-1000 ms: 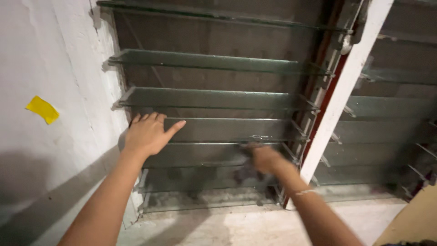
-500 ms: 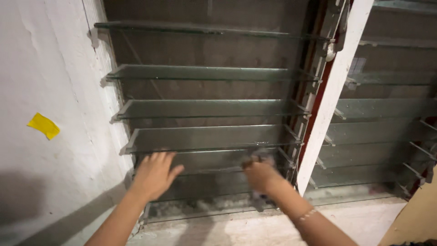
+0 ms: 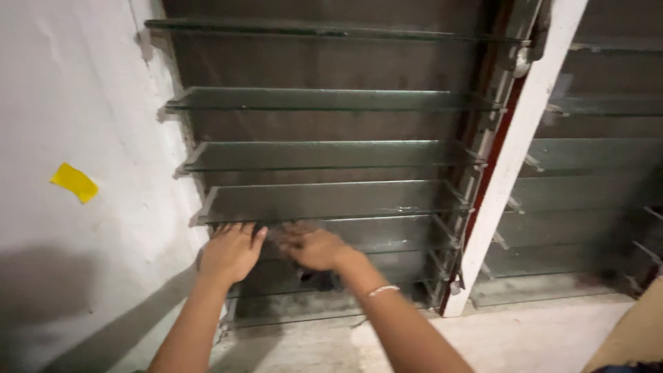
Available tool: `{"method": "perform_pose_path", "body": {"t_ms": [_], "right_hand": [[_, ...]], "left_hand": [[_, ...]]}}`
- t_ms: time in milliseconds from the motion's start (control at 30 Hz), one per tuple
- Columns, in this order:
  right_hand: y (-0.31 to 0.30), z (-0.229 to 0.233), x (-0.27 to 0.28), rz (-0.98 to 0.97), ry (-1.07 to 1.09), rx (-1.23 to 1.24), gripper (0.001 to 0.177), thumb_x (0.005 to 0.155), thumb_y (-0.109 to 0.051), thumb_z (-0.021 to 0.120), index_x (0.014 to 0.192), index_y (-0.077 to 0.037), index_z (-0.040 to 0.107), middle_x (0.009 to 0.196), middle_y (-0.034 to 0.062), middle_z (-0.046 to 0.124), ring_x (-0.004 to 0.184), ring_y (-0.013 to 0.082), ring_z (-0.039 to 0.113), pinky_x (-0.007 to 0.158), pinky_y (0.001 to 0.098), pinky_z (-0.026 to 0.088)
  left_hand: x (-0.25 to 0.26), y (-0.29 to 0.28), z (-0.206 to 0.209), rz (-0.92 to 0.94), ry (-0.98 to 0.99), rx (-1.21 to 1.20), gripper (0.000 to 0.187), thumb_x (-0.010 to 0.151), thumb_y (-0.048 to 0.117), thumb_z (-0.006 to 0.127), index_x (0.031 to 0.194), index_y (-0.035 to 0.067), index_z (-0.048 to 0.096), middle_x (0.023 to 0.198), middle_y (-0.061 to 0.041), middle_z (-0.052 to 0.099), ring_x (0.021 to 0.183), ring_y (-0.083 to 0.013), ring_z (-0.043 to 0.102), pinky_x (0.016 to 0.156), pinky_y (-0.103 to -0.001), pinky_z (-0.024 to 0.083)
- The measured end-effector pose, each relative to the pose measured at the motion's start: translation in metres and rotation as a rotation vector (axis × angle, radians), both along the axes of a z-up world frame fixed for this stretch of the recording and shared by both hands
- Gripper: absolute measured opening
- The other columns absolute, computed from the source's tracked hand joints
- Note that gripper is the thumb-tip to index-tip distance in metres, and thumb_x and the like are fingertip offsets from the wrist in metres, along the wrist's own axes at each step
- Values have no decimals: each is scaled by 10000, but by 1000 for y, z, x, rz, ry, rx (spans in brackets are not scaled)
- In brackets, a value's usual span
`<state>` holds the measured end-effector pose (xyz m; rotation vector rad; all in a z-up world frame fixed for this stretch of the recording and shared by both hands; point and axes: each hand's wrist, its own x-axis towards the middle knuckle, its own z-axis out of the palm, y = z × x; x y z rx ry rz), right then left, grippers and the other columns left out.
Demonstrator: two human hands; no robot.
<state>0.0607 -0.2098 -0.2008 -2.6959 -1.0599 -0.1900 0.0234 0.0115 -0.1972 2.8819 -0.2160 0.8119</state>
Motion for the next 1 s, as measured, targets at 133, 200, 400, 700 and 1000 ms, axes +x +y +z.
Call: {"method": "perform_pose_path", "body": {"t_ms": [133, 200, 400, 700, 1000], "right_hand": [[-105, 25, -21, -467, 71, -164, 652, 1022, -640, 188, 1595, -355, 315, 1677, -36, 263, 1565, 262, 194, 1276, 461, 154], [-153, 28, -31, -563, 2, -418, 660, 1011, -587, 155, 1620, -332, 138, 1697, -49, 119, 1569, 248, 83, 1268, 503, 28], [-224, -14, -34, -644, -160, -197, 662, 1058, -537, 228, 1650, -242, 190, 1701, 84, 133, 1565, 319, 86, 1267, 480, 63], [-35, -32, 3, -157, -174, -33, 619, 1047, -413, 387, 1532, -28, 399, 1606, 206, 291, 1500, 375, 215, 1208, 517, 116], [-2, 25, -11, 56, -17, 121, 381, 952, -386, 592, 1213, -147, 732, 1334, 48, 692, 1153, 280, 658, 1012, 398, 531]], "left_hand": [[-8, -3, 5, 13, 10, 8, 628, 1023, 530, 342, 1352, 60, 598, 1429, -171, 572, 1340, -342, 520, 1185, -454, 345], [-8, -6, 7, -3, -13, 5, 653, 1024, 542, 336, 1356, 40, 590, 1434, -186, 561, 1347, -347, 509, 1184, -460, 341], [-11, -12, 21, 41, 154, -61, 785, 1015, 657, 287, 1398, 24, 550, 1501, -210, 482, 1398, -382, 454, 1180, -449, 350], [-13, -10, 22, -25, 86, -72, 889, 911, 751, 384, 1479, 73, 470, 1516, -224, 436, 1389, -425, 423, 1141, -473, 366], [-14, -3, 12, -16, -6, -91, 834, 964, 707, 374, 1449, 42, 506, 1480, -210, 529, 1392, -401, 469, 1161, -458, 389]]}}
